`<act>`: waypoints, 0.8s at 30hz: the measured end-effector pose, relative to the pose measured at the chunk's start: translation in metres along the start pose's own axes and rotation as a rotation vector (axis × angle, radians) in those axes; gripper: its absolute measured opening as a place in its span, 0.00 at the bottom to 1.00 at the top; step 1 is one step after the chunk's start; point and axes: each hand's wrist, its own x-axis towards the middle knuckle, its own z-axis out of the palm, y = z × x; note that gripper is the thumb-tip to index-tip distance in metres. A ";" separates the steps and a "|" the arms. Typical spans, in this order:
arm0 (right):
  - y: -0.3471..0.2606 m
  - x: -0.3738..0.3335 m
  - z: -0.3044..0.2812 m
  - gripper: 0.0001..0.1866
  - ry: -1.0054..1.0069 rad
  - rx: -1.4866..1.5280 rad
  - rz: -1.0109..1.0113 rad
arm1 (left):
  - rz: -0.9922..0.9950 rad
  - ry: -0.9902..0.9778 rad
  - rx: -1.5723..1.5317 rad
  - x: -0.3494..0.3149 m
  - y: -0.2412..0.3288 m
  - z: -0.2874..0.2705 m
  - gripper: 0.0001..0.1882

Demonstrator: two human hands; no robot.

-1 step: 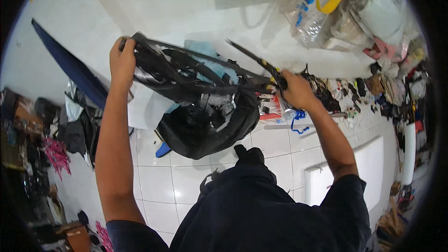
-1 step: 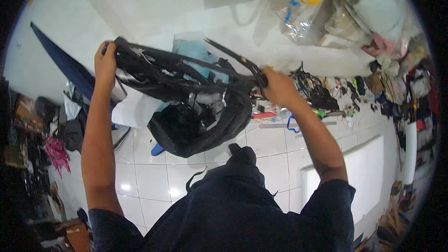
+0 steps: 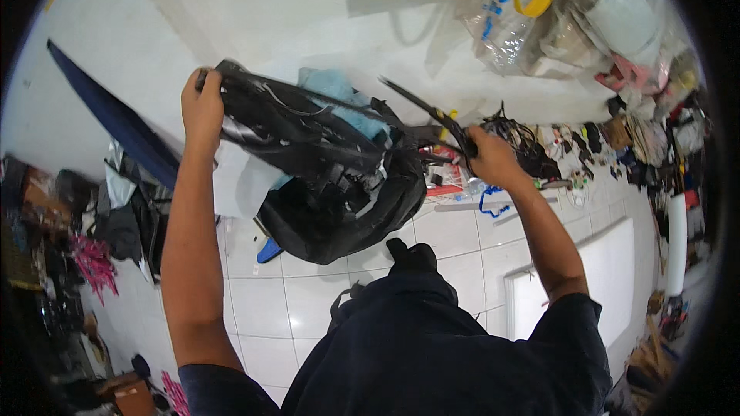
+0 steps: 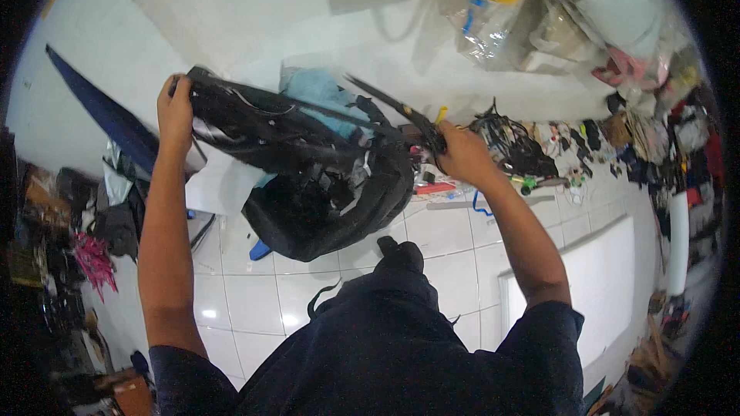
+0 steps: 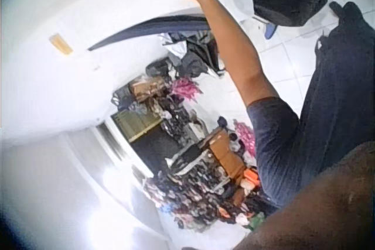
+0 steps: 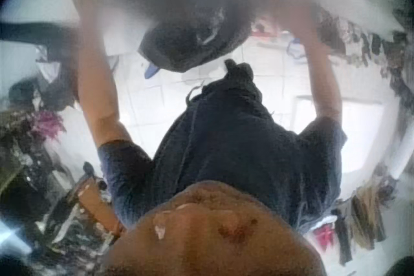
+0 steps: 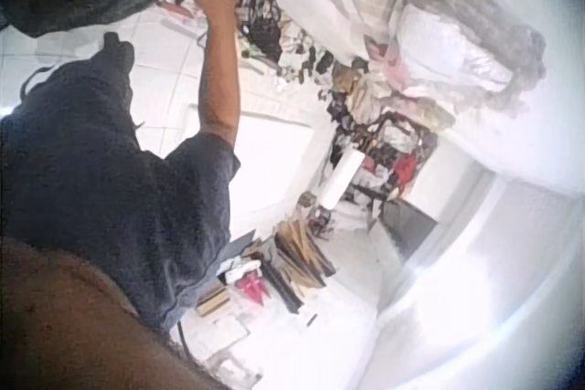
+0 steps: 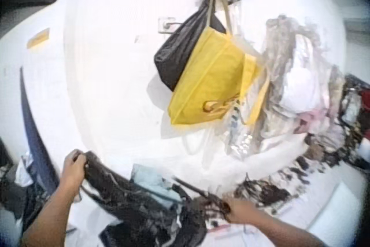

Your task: The person threads black straps through a white foam pad using a long metal rod and trims them with scissors.

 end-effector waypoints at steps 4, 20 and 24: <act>0.072 -0.084 0.022 0.21 0.146 0.000 0.172 | -0.044 -0.011 -0.043 -0.012 -0.040 0.028 0.12; 0.201 -0.208 -0.102 0.07 1.193 0.888 0.448 | -0.045 -0.305 0.332 -0.022 -0.199 0.010 0.21; 0.195 -0.205 -0.127 0.11 0.958 0.760 0.442 | 0.115 -0.572 1.046 -0.060 -0.201 0.024 0.46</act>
